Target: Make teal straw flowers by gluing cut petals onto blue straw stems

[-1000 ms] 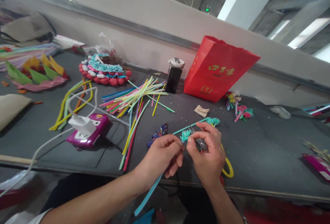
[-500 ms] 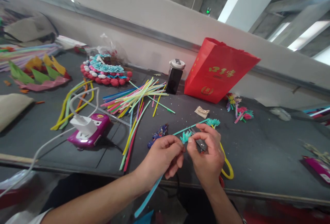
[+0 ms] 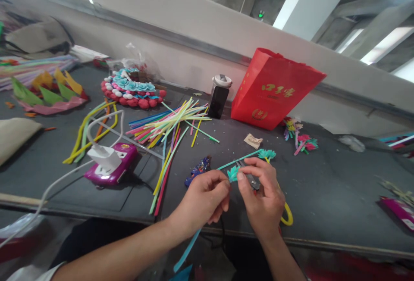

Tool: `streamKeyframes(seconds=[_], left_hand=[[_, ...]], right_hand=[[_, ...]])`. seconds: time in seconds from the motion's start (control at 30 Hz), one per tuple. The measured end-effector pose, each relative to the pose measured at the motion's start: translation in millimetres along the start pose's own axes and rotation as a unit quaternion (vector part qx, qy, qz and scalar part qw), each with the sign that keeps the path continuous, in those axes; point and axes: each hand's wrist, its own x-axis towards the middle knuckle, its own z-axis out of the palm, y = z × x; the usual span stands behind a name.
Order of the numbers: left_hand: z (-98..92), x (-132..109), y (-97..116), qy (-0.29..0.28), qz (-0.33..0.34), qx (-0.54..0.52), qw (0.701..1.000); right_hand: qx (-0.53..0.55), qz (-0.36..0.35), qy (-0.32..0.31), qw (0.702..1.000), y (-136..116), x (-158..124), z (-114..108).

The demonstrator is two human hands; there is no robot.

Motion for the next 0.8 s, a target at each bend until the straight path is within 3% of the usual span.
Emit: streamKeyframes(seconds=[0.23, 0.8], left_hand=[[-0.3, -0.8, 2.4, -0.016, -0.008, -0.016, 1.000], [-3.3, 3.0, -0.1, -0.030, -0.006, -0.056, 0.998]], right_hand=[[0.066, 0.085, -0.009, 0.994, 3.7, -3.1, -1.1], [0.067, 0.119, -0.007, 0.991, 1.9, -2.7, -4.7]])
